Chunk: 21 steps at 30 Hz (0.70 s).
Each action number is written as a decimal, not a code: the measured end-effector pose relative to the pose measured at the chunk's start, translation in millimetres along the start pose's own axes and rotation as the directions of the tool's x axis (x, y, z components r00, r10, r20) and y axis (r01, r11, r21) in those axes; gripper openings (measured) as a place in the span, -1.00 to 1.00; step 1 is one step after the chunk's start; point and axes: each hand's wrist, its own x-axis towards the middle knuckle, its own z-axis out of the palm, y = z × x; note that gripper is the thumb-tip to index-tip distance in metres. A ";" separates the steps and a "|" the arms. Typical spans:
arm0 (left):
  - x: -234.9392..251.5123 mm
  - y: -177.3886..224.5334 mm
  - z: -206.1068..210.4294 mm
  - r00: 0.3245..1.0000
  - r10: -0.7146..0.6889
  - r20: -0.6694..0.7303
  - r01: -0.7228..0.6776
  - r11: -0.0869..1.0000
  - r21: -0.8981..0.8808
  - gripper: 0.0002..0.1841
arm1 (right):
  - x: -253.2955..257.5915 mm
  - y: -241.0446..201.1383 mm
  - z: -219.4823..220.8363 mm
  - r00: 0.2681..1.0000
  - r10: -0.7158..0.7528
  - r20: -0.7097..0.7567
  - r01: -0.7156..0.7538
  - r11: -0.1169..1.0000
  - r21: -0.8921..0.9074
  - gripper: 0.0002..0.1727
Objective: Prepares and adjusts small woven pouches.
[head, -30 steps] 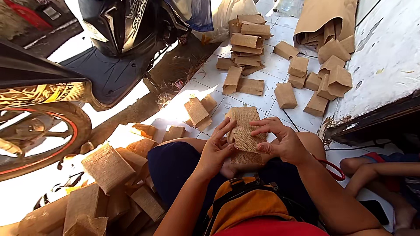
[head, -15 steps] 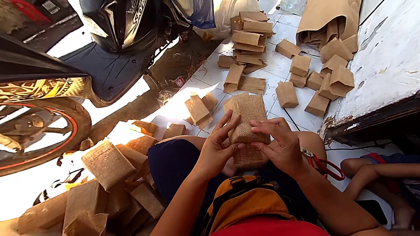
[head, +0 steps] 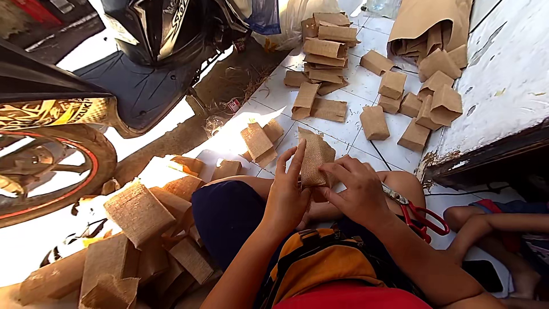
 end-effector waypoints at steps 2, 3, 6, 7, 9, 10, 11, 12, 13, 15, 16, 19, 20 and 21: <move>0.4 4.3 -0.7 1.000 0.000 0.001 0.000 0.997 0.078 0.12 | 1.3 0.2 2.3 0.998 -0.054 -0.016 0.054 0.998 0.024 -0.57; 0.7 7.8 -0.9 1.000 0.011 0.006 -0.011 0.990 0.140 0.13 | 2.6 1.8 4.2 0.996 -0.091 -0.017 0.092 0.993 0.077 -0.60; 2.7 13.9 -1.4 0.995 0.092 0.023 -0.095 0.958 0.270 0.12 | 3.2 6.4 11.9 0.984 -0.175 -0.036 0.179 0.953 0.244 -0.63; 4.3 14.5 -3.0 0.994 0.098 0.037 -0.104 0.959 0.264 0.13 | 2.9 8.0 12.7 0.986 -0.165 -0.036 0.169 0.945 0.279 -0.64; 7.5 13.3 -6.6 0.993 0.090 0.080 -0.106 0.969 0.222 0.13 | 5.4 11.6 7.7 0.996 -0.090 -0.014 0.089 0.935 0.343 -0.63; 8.2 12.3 -7.6 0.990 0.093 0.105 -0.113 0.972 0.204 0.11 | 8.2 13.2 4.4 0.999 -0.039 -0.030 0.047 0.919 0.393 -0.62; 8.6 12.1 -8.1 0.987 0.093 0.134 -0.118 0.975 0.191 0.07 | 12.0 15.2 1.5 0.998 0.003 -0.066 0.025 0.910 0.413 -0.60; 8.7 12.8 -8.1 0.983 0.090 0.161 -0.119 0.976 0.181 0.04 | 16.7 17.5 -1.8 0.995 0.023 -0.094 0.016 0.918 0.396 -0.54; 8.5 13.6 -7.4 0.978 0.092 0.186 -0.125 0.977 0.175 0.02 | 21.6 19.3 -4.8 0.995 0.032 -0.096 0.005 0.931 0.365 -0.48; 7.7 14.9 -5.7 0.969 0.104 0.226 -0.143 0.976 0.167 -0.02 | 30.1 22.1 -7.4 0.998 0.019 -0.057 0.000 0.949 0.314 -0.52; 7.6 15.0 -5.3 0.966 0.110 0.236 -0.151 0.975 0.162 -0.04 | 34.0 23.1 -6.6 0.998 0.008 -0.057 0.010 0.951 0.309 -0.67; 9.0 14.3 -7.5 0.969 0.104 0.225 -0.132 0.985 0.112 0.03 | 52.0 30.7 -2.9 0.990 0.027 -0.137 0.025 0.930 0.366 -0.86; 9.6 14.1 -9.3 0.972 0.085 0.221 -0.107 0.990 0.091 0.08 | 61.9 35.7 -1.9 0.983 0.054 -0.173 0.018 0.922 0.386 -0.83; 9.9 13.2 -11.1 0.974 0.068 0.216 -0.087 0.993 0.078 0.13 | 73.7 41.2 -1.5 0.980 0.074 -0.183 -0.001 0.929 0.371 -0.78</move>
